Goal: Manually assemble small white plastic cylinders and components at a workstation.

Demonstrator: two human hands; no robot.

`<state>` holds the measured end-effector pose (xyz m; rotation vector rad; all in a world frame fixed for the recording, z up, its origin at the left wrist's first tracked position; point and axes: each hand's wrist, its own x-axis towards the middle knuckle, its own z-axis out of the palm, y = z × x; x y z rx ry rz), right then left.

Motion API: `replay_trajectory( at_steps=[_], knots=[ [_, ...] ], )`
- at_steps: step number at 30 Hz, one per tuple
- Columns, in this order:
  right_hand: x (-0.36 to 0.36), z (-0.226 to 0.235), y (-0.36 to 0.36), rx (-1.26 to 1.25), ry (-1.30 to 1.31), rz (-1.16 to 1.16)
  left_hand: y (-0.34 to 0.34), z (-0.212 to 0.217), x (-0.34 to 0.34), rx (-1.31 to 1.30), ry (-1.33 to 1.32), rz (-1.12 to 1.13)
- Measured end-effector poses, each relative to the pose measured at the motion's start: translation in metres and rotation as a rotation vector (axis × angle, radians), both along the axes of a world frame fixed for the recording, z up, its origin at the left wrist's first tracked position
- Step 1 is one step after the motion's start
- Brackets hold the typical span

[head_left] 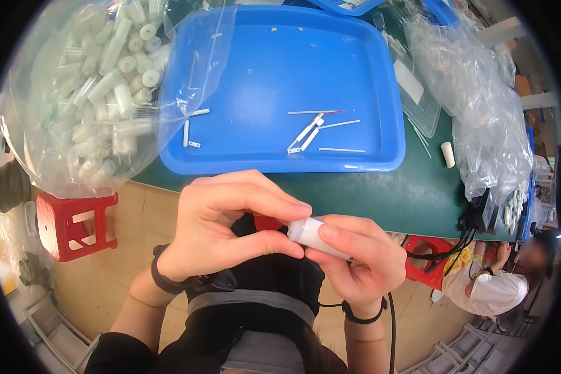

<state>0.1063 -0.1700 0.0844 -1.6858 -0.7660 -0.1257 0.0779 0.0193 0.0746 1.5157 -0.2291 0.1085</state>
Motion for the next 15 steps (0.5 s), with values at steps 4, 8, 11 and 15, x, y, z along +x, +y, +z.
replay_trajectory(
  at_steps=[4, 8, 11, 15],
  knots=[
    [-0.007, -0.004, -0.001, -0.020, 0.020, -0.036, -0.001, -0.004, -0.003, 0.056, -0.078, 0.014],
    [-0.007, -0.006, -0.002, 0.005, 0.023, -0.007, -0.008, -0.006, -0.008, 0.138, -0.167, 0.068],
    [-0.009, -0.019, 0.001, 0.092, -0.017, 0.006, -0.009, -0.010, -0.008, 0.170, -0.226, 0.059],
    [-0.023, -0.025, -0.003, -0.044, 0.143, -0.062, -0.008, -0.023, -0.017, 0.012, -0.012, -0.018]
  ],
)
